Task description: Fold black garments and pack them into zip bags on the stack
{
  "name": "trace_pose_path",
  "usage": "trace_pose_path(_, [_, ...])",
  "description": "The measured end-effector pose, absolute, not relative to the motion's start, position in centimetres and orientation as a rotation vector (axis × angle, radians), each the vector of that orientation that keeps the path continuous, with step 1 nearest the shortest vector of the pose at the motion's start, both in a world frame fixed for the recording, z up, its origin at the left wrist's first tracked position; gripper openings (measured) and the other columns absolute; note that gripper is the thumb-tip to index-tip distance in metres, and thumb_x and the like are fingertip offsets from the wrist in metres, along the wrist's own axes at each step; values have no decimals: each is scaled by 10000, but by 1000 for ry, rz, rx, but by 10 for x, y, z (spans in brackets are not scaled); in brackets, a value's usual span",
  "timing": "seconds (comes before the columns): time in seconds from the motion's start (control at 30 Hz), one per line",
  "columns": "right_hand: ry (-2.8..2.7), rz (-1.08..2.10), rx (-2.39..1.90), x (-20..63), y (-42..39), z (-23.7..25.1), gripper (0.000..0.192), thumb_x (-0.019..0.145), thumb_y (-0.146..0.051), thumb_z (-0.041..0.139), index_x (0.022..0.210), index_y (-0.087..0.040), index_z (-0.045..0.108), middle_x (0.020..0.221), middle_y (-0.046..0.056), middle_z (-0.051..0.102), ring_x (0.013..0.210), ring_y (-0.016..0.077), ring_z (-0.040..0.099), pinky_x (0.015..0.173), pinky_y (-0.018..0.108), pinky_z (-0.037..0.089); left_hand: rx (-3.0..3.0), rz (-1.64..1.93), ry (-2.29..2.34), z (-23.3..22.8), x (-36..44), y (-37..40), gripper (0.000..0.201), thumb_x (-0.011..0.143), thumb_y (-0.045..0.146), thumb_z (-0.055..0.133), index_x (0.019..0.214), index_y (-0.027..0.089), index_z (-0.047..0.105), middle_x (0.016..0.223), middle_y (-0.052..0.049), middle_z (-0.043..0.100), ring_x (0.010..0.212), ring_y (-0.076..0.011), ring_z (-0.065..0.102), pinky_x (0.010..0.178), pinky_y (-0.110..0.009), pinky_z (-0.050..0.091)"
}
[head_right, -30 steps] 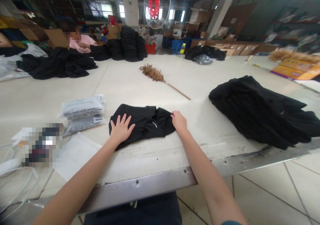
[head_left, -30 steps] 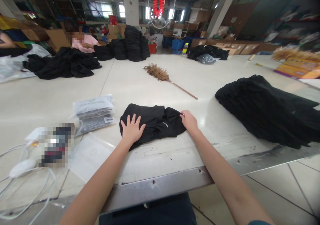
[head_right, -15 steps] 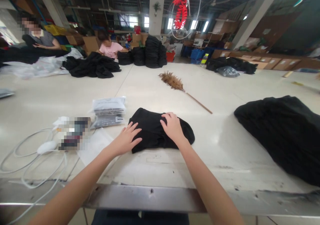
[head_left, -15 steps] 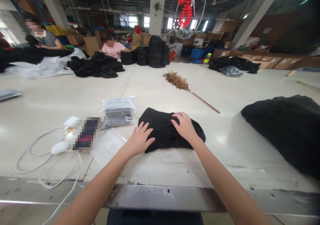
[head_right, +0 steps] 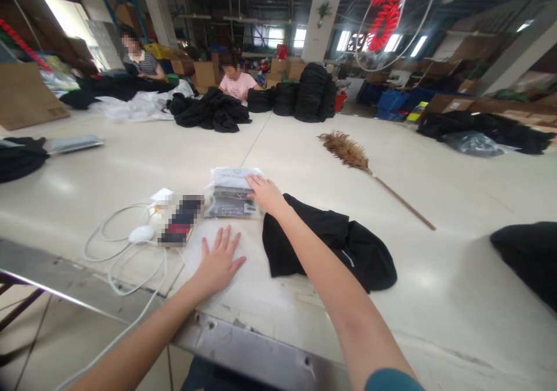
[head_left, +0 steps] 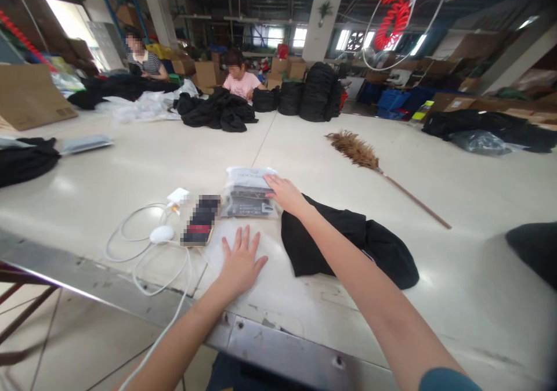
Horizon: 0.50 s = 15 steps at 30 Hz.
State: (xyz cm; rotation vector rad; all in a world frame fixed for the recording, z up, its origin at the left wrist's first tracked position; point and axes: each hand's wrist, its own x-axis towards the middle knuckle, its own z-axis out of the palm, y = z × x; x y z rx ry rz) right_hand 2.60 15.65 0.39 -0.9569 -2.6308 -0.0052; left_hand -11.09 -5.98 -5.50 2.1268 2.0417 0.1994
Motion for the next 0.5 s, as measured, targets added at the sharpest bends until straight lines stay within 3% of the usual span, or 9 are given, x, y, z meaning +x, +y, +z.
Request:
trace_pose_path(0.27, [-2677,68,-921,35,171,2,579,921,-163,528,1489,-193,413,1482,90,498,1339,256,503,1087,387,444,1916,334,2366,-60,-86,-14,570,961,420,430,1497,228,390,1611,-223,206,1459,-498,163,1008,-837,138])
trace_pose_path(0.43, [-2543,-48,-1077,34,158,22,511,939,-70,382,1422,-179,508,1358,109,616,1187,267,620,1004,399,501,1756,575,2486,-59,-79,-7,501,928,304,485,1415,194,441,1590,-210,243,1489,-425,116,1055,-789,179])
trace_pose_path(0.5, [-2405,-92,-1106,38,148,36,481,945,-75,363,1374,-172,559,1319,115,642,1177,267,623,1005,403,500,1736,693,2470,-58,-80,-7,453,913,268,499,1359,193,469,1559,-204,292,1479,-395,172,1070,-780,168])
